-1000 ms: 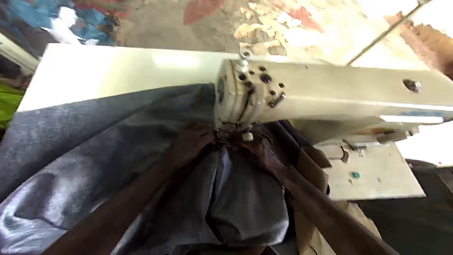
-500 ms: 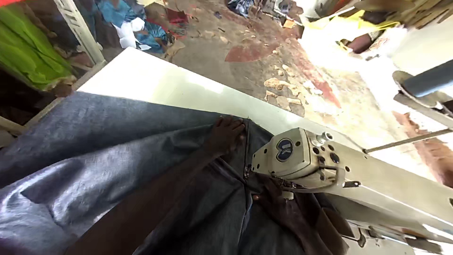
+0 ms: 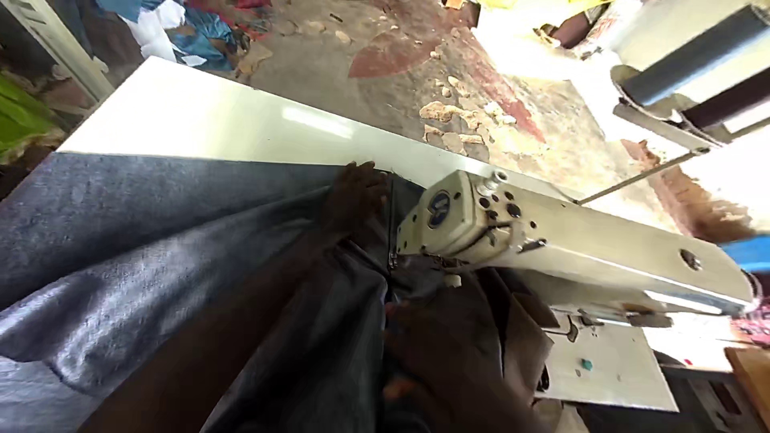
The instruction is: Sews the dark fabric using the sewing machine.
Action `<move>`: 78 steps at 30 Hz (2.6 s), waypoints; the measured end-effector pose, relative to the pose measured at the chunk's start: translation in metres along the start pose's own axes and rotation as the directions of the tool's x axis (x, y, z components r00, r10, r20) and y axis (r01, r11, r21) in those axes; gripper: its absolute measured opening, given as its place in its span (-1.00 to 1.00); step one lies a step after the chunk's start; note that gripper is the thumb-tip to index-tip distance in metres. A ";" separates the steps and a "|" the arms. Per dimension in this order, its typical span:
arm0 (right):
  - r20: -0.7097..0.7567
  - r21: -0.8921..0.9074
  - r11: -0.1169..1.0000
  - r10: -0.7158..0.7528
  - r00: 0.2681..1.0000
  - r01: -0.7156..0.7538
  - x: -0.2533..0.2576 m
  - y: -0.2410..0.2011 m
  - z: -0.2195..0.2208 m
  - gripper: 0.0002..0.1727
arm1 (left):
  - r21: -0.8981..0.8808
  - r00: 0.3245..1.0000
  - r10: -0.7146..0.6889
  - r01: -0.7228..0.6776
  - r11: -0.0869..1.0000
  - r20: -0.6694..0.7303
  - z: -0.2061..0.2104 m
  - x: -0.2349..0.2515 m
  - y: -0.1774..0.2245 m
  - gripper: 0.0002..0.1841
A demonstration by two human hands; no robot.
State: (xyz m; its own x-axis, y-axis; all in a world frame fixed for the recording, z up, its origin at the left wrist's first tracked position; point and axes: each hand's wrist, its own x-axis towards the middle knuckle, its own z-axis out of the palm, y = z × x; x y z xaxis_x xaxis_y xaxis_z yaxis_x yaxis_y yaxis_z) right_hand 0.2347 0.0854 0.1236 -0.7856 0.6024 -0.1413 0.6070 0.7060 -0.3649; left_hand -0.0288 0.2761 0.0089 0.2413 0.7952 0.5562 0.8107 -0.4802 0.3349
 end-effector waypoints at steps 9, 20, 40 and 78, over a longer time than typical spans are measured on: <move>-0.108 0.291 0.954 0.102 0.989 -0.066 -0.064 -0.046 0.067 -0.01 | -0.075 0.995 -0.053 0.060 0.995 0.089 -0.105 -0.114 0.078 -0.58; -0.283 0.220 0.975 0.021 0.959 0.044 -0.097 0.027 0.008 -0.63 | 0.265 0.887 -0.345 0.269 0.926 0.306 -0.164 -0.207 -0.031 -0.16; -0.589 0.420 0.657 0.722 0.363 -0.627 -0.141 0.136 0.073 -0.60 | -0.047 0.895 0.161 -0.156 0.987 0.417 -0.056 -0.170 0.122 -0.14; -0.053 0.664 0.417 0.854 0.517 -0.620 -0.249 0.125 0.151 -0.67 | -0.089 0.900 0.121 -0.092 0.992 0.418 -0.062 -0.171 0.123 -0.38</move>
State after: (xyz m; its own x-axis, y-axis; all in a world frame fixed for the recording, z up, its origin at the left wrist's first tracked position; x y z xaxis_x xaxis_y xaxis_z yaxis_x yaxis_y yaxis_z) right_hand 0.4876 -0.0329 -0.0260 0.1183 0.9346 -0.3355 0.6608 -0.3263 -0.6759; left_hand -0.0033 0.0574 0.0021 0.5381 0.8127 0.2233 0.7343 -0.5821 0.3492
